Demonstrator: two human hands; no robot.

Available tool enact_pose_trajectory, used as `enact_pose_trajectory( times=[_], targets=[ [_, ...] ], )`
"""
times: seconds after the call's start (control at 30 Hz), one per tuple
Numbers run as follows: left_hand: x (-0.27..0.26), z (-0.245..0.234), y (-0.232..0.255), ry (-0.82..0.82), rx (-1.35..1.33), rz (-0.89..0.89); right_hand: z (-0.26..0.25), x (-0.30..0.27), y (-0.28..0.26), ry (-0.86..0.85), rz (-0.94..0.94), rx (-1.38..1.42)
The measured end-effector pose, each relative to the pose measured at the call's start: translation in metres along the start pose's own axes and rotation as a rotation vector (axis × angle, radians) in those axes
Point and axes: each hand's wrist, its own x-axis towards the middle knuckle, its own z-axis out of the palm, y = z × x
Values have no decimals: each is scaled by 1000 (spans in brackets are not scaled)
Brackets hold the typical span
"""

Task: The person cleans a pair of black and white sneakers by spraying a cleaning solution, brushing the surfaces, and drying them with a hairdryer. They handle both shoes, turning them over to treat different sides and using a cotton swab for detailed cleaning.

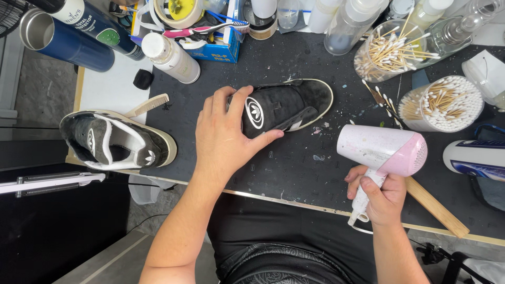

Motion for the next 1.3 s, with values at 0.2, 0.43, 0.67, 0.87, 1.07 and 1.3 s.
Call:
enact_pose_trajectory(
  times=[0.2,0.43,0.67,0.87,1.07,1.3],
  targets=[
    [-25,-21,3,173,-155,94,5,1,-3,32,-43,32],
    [-59,-15,4,80,-226,-17,24,11,4,154,-53,81],
    [-51,-8,-1,154,-174,111,42,22,9,122,-63,72],
    [-41,-10,2,63,-147,196,41,19,10,107,-90,56],
    [-39,-2,-5,89,-159,147,31,16,17,63,-82,86],
    [-35,2,-8,65,-107,69,22,7,24,22,-70,88]
  ],
)
